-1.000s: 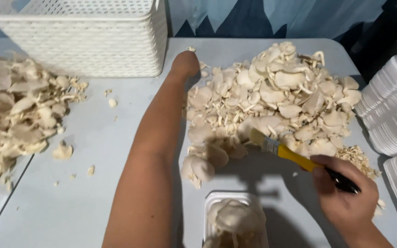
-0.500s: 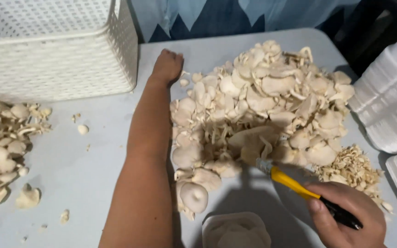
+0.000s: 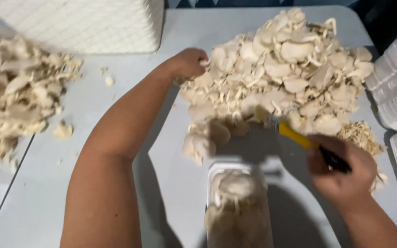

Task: The person picks up individual oyster mushrooms from a pile on a white table, brushes each one with a yellow-handled brush, and places the cleaned mushrooms into a clear plastic container. The process is repeated continuously throughout the clip.

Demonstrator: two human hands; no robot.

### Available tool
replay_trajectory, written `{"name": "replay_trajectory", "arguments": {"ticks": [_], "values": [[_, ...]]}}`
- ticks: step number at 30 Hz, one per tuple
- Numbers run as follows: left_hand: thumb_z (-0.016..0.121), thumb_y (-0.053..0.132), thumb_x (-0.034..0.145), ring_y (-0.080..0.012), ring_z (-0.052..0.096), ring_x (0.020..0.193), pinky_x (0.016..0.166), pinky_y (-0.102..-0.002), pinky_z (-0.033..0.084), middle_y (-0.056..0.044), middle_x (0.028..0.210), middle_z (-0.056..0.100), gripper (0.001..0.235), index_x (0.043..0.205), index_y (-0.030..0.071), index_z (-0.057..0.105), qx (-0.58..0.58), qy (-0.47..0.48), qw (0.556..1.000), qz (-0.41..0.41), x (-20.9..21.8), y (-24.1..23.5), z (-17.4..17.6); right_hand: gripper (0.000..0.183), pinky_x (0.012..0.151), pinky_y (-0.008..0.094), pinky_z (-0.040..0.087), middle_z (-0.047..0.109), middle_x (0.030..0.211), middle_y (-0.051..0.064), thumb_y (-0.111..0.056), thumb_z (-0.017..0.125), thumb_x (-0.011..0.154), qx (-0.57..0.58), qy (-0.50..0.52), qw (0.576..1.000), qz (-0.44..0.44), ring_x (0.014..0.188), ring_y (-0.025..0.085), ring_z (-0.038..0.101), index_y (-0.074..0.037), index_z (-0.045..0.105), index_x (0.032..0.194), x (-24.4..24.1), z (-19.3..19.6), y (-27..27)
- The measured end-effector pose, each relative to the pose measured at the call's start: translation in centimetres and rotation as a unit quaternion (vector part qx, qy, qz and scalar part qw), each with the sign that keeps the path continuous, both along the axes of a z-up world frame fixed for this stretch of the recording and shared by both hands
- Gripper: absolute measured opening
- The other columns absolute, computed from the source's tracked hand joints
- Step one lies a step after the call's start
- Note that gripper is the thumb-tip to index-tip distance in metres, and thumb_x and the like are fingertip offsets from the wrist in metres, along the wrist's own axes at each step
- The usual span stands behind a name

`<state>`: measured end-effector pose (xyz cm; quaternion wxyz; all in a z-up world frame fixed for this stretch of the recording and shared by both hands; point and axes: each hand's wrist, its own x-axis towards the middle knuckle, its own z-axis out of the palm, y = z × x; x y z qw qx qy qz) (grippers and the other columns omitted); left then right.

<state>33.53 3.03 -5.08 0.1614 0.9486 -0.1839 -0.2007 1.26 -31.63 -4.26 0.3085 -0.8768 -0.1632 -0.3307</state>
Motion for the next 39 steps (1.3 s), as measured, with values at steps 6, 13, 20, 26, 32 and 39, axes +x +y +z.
{"name": "replay_trajectory", "arguments": {"ticks": [6, 13, 20, 26, 32, 39], "values": [[0.062, 0.026, 0.091, -0.0301, 0.061, 0.115, 0.088, -0.045, 0.048, -0.010, 0.134, 0.062, 0.042, 0.130, 0.011, 0.063, -0.151, -0.129, 0.980, 0.028, -7.8, -1.0, 0.4, 0.018, 0.071, 0.035, 0.052, 0.073, 0.101, 0.023, -0.005, 0.065, 0.106, 0.032, -0.036, 0.996, 0.071, 0.081, 0.027, 0.069, 0.010, 0.075, 0.112, 0.7, 0.5, 0.8], [0.047, -0.005, 0.082, -0.0319, 0.059, 0.113, 0.106, -0.047, 0.045, -0.013, 0.120, 0.064, 0.044, 0.117, 0.008, 0.069, -0.144, -0.158, 0.977, -0.008, -18.8, -2.6, 2.6, 0.022, 0.078, 0.040, 0.057, 0.075, 0.109, 0.025, -0.011, 0.066, 0.109, 0.006, -0.064, 0.993, 0.099, 0.093, 0.032, 0.073, 0.009, 0.074, 0.115, 1.8, -0.6, 0.6], [0.043, -0.002, 0.088, -0.0334, 0.064, 0.122, 0.104, -0.043, 0.050, -0.017, 0.134, 0.068, 0.047, 0.124, 0.008, 0.072, -0.358, -0.206, 0.898, 0.153, -19.8, 1.5, -0.4, 0.030, 0.072, 0.037, 0.054, 0.074, 0.102, 0.021, -0.016, 0.063, 0.107, 0.029, -0.036, 0.996, 0.081, 0.086, 0.028, 0.069, 0.010, 0.076, 0.114, 1.2, 0.2, 1.4], [0.047, 0.020, 0.097, -0.0403, 0.056, 0.128, 0.111, -0.047, 0.041, -0.025, 0.138, 0.060, 0.048, 0.139, -0.001, 0.059, -0.258, -0.337, 0.854, 0.301, -4.9, 7.2, -9.1, 0.034, 0.075, 0.037, 0.055, 0.076, 0.106, 0.021, -0.021, 0.063, 0.108, -0.002, -0.060, 0.995, 0.075, 0.090, 0.029, 0.071, 0.008, 0.076, 0.116, 1.2, 0.3, 1.4], [0.028, 0.049, 0.099, -0.0368, 0.047, 0.138, 0.119, -0.060, 0.019, -0.019, 0.140, 0.060, 0.057, 0.127, 0.021, 0.070, -0.179, -0.142, 0.921, 0.315, -7.3, 3.3, -3.5, 0.032, 0.077, 0.039, 0.060, 0.077, 0.107, 0.022, -0.022, 0.065, 0.104, -0.025, -0.058, 0.996, 0.064, 0.095, 0.032, 0.075, 0.006, 0.078, 0.111, 2.1, -0.6, 0.9], [0.042, 0.052, 0.099, -0.0181, 0.039, 0.055, 0.059, -0.039, 0.026, 0.001, 0.056, 0.038, 0.054, 0.061, 0.018, 0.027, -0.332, -0.138, 0.900, 0.245, -12.1, -0.9, -3.3, 0.034, 0.065, 0.039, 0.055, 0.076, 0.101, 0.023, -0.023, 0.063, 0.107, -0.025, -0.065, 0.993, 0.092, 0.079, 0.030, 0.071, 0.008, 0.077, 0.112, 2.0, -0.7, 0.8]]}}
